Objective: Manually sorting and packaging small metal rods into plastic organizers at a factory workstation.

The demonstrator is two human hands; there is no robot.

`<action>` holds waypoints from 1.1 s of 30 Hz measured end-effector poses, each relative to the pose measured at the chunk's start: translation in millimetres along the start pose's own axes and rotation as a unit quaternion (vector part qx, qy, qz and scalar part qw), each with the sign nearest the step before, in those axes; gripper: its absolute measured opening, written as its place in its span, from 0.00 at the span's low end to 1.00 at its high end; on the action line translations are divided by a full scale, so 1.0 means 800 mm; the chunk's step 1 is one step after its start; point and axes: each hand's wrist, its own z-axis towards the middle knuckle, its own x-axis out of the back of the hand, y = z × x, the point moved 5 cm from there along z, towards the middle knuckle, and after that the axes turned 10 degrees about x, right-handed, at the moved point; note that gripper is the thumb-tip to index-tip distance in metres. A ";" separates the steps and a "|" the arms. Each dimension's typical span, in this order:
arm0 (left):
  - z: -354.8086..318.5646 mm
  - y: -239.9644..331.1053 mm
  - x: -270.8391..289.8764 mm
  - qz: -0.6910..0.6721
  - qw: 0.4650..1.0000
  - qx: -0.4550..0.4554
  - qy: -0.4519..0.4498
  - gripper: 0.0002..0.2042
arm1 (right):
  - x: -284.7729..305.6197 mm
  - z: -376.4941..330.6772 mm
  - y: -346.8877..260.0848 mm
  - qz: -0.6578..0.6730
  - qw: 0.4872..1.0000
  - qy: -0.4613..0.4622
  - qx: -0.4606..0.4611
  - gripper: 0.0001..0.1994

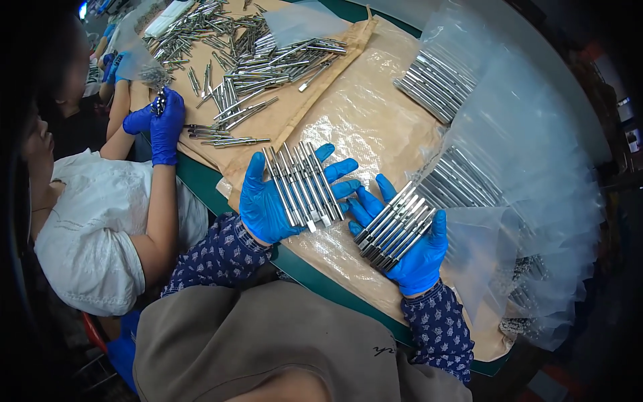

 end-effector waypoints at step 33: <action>-0.008 -0.008 -0.014 0.030 0.997 0.002 -0.069 0.57 | 0.005 -0.008 -0.015 0.013 0.997 -0.061 0.044 0.54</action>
